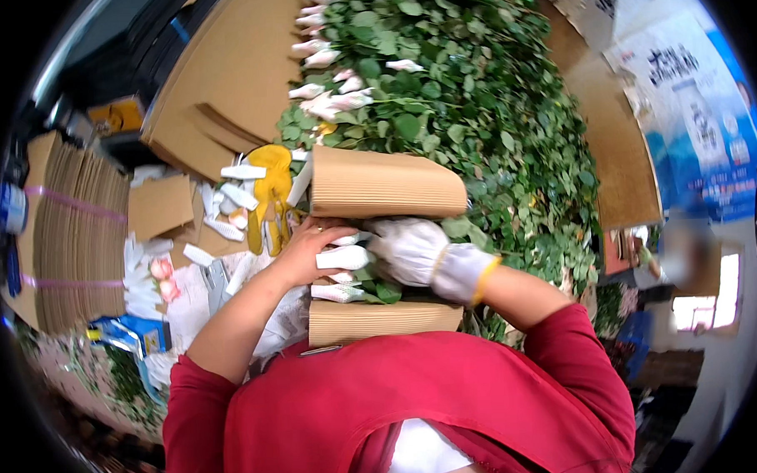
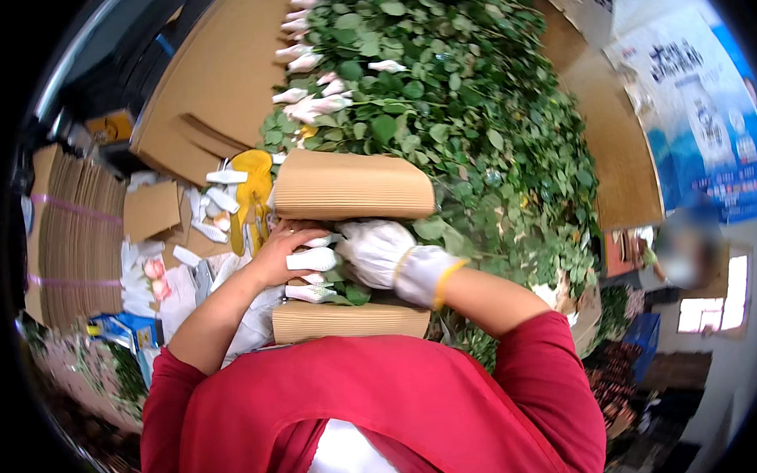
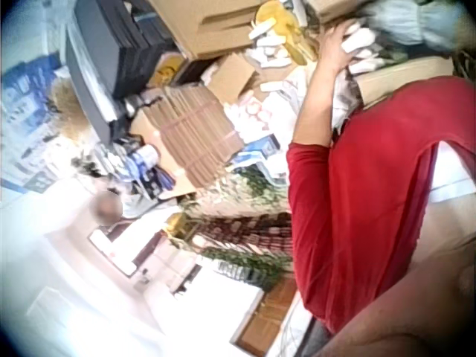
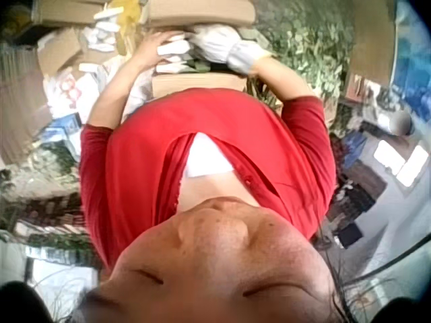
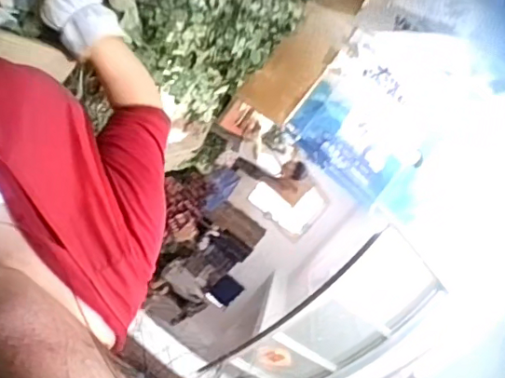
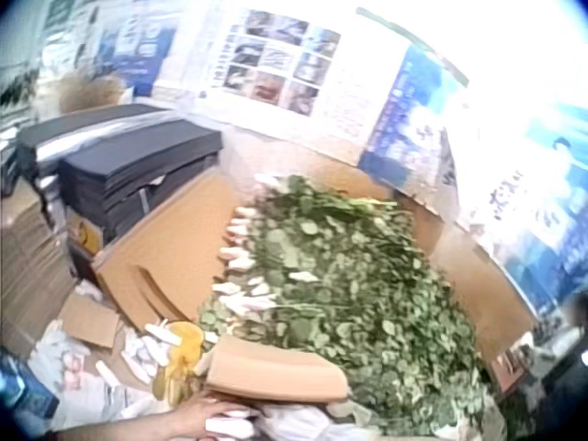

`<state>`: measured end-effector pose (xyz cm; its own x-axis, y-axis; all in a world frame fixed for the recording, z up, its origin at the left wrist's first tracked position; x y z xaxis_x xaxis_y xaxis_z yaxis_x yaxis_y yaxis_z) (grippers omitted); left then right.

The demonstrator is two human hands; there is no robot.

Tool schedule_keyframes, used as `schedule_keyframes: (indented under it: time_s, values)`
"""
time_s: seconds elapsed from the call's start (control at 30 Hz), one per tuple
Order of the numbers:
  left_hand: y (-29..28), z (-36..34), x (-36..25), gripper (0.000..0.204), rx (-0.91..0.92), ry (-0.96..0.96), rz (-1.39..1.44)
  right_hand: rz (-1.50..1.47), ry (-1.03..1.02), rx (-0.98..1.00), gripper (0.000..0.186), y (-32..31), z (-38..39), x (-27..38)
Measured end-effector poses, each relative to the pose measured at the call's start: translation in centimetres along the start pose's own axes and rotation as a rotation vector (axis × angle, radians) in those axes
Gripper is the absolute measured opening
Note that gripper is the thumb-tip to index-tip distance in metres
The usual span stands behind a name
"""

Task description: The person arranges artificial pink flowers and green leaves into a black rectangular container. They then place the container into a clear plastic bag and set it aside. The person repeats this process with a brown corrugated cardboard container.

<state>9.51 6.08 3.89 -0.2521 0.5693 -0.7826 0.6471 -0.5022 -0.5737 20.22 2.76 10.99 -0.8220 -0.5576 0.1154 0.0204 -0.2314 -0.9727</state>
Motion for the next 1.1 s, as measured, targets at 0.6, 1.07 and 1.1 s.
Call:
schedule_keyframes:
  time_s: [0.6,1.07,1.1]
  values:
    - [0.2,3.9,2.3,0.023,-0.588,-0.585,0.097,-0.373,-0.221,-0.14,0.054,5.6,1.1,-0.2]
    - [-8.0,6.9,0.8,0.031,-0.263,-0.227,-0.57,-1.892,0.193,0.187,0.059,4.7,-1.2,1.5]
    - [-5.6,5.3,0.7,0.033,-0.294,-0.296,-0.459,-1.726,0.151,0.159,0.06,4.7,-1.0,1.2]
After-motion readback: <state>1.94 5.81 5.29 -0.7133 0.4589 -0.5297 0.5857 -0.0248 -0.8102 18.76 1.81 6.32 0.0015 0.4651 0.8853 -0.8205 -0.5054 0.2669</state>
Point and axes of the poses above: each hand's wrist, its own z-axis away from the middle knuckle, its own y-axis out of the palm, x = y × z, the point moved 9 cm from there along -z, towards the middle knuckle, and after that the axes turned 3 degrees about -x, right-handed, at the moved point
